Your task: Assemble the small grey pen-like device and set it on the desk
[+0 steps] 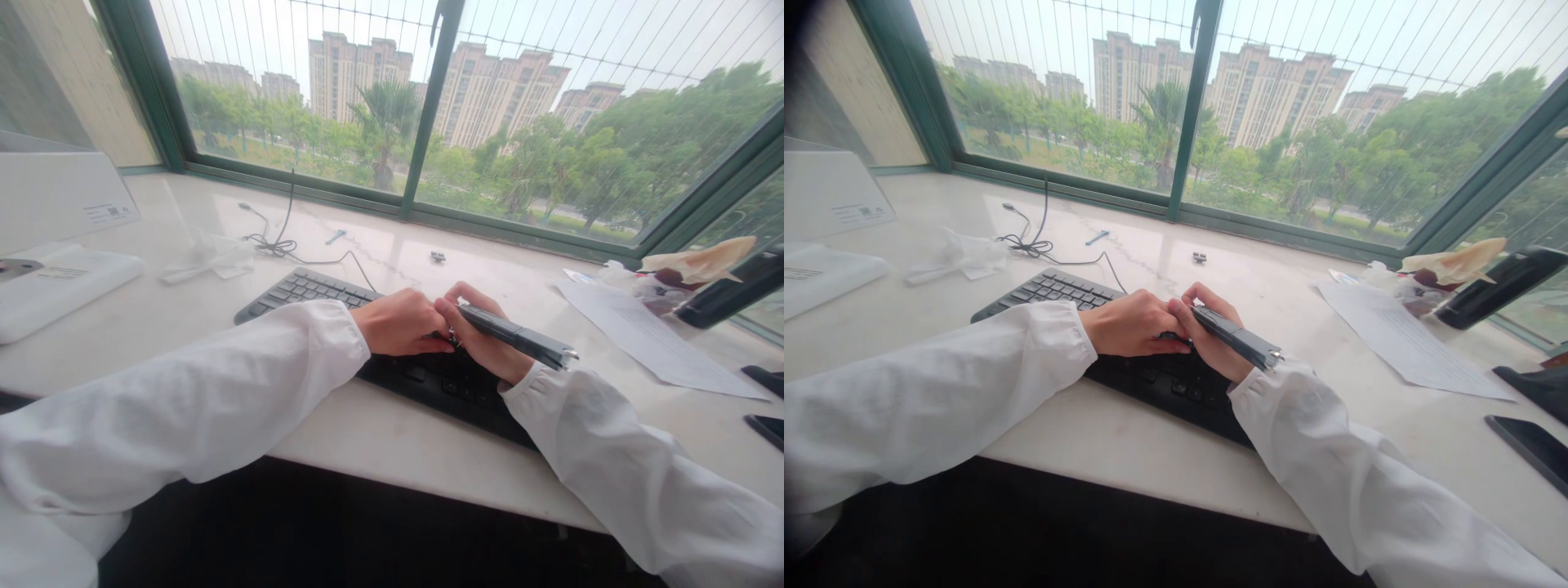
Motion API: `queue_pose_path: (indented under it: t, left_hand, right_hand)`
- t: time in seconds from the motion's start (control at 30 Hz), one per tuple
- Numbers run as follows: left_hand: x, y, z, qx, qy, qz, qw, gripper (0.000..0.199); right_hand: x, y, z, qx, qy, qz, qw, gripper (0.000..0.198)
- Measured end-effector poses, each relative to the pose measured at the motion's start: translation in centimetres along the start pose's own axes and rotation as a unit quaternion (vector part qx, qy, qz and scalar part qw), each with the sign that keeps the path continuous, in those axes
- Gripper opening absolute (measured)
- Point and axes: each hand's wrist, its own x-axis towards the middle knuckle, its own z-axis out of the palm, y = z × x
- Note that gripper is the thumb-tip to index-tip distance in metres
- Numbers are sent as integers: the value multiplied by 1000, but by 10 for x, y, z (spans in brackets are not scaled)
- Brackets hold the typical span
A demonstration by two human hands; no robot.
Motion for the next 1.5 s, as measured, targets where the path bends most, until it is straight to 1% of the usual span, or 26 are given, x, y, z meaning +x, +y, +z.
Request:
queue_pose_path:
  t: [0.3, 0.33, 0.4, 0.47, 0.5, 0.57, 0.67, 0.73, 0.8, 0.87, 0.93, 1.0, 1.07, 1.17, 1.23, 1.3, 1.43, 1.5]
  left_hand:
    - [0, 1, -1, 9, -14, -8, 1000, 22]
    - [0, 2, -2, 3, -10, -12, 1000, 21]
    - [1, 4, -4, -4, 2, -19, 1000, 22]
    - [2, 6, -5, -1, 5, -12, 1000, 29]
    - [3, 8, -6, 5, 3, -4, 1000, 33]
    - [4, 12, -6, 25, -5, 5, 1000, 36]
    - [5, 17, -6, 64, -4, -23, 998, 35]
    - [5, 18, -7, 88, -2, -51, 995, 34]
    - [5, 16, -10, 116, -2, -88, 989, 33]
    - [4, 11, -12, 152, -6, -125, 980, 32]
    - [2, 5, -15, 186, -14, -141, 972, 32]
    - [1, 1, -18, 207, -20, -132, 969, 31]
    - [0, 0, -20, 215, -26, -104, 971, 29]
    - [-1, 1, -24, 197, -47, -40, 978, 25]
    - [-1, 2, -26, 171, -60, -8, 983, 22]
    - [-2, 2, -27, 140, -65, 5, 988, 21]
    - [-3, -2, -29, 99, -69, 7, 993, 16]
    - [-4, -5, -29, 93, -64, -10, 994, 16]
  right_hand:
    - [-2, -4, 0, 21, -1, 10, 1000, 37]
    - [0, -5, -2, 35, 5, 16, 999, 37]
    - [4, -7, -6, 86, 39, 34, 995, 38]
    - [9, -6, -11, 143, 82, 55, 985, 38]
    - [11, -4, -13, 159, 93, 65, 981, 38]
    - [14, 2, -16, 146, 93, 82, 981, 38]
    - [15, 11, -15, 69, 82, 91, 990, 38]
    - [15, 14, -15, 44, 80, 83, 992, 38]
    - [15, 14, -15, 60, 74, 79, 992, 37]
    - [16, 14, -17, 102, 63, 87, 989, 36]
    - [16, 13, -19, 153, 48, 106, 981, 37]
    - [16, 11, -22, 208, 26, 126, 970, 39]
    - [16, 9, -23, 267, -1, 140, 953, 40]
    - [15, 5, -25, 344, -41, 153, 926, 40]
    - [15, 5, -27, 369, -59, 164, 913, 41]
    - [16, 5, -28, 378, -74, 182, 905, 43]
    - [19, 10, -32, 397, -78, 219, 888, 42]
    - [20, 12, -34, 411, -71, 234, 878, 40]
